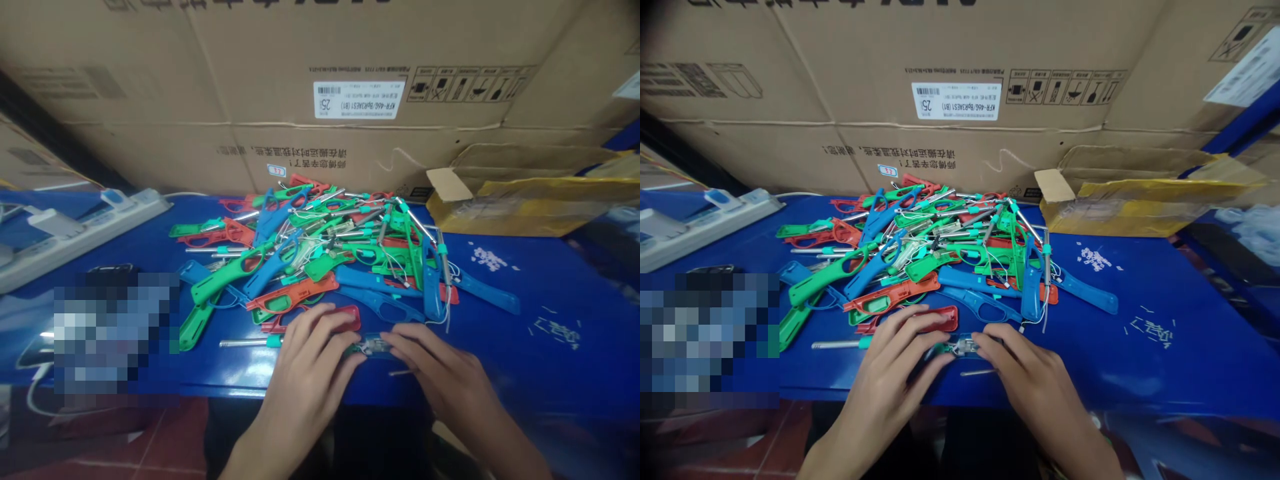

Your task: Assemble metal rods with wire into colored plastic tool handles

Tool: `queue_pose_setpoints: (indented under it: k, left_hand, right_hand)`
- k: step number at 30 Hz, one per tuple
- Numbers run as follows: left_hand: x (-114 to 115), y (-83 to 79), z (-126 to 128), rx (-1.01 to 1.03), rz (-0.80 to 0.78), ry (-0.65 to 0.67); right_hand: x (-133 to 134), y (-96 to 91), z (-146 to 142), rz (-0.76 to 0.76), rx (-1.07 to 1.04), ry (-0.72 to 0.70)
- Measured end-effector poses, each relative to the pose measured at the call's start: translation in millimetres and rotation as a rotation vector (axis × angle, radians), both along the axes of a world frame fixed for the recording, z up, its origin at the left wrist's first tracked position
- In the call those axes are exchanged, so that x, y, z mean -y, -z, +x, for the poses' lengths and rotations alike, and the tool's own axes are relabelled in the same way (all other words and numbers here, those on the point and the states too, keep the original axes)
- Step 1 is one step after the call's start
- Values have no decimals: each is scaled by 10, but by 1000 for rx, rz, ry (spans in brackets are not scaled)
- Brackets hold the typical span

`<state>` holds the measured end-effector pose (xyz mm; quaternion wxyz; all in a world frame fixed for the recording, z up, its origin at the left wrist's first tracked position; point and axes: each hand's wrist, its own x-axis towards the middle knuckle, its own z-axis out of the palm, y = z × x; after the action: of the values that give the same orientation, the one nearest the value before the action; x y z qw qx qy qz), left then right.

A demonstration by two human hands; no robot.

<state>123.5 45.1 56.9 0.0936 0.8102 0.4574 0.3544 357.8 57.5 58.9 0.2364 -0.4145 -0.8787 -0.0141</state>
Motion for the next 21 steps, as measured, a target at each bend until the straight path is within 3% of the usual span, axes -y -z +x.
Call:
queue_pose_setpoints:
  k: [21]
  left_hand:
    - [-129,-67,47,-33,38,60]
  right_hand:
    - [19,63,27,-10,-33,6]
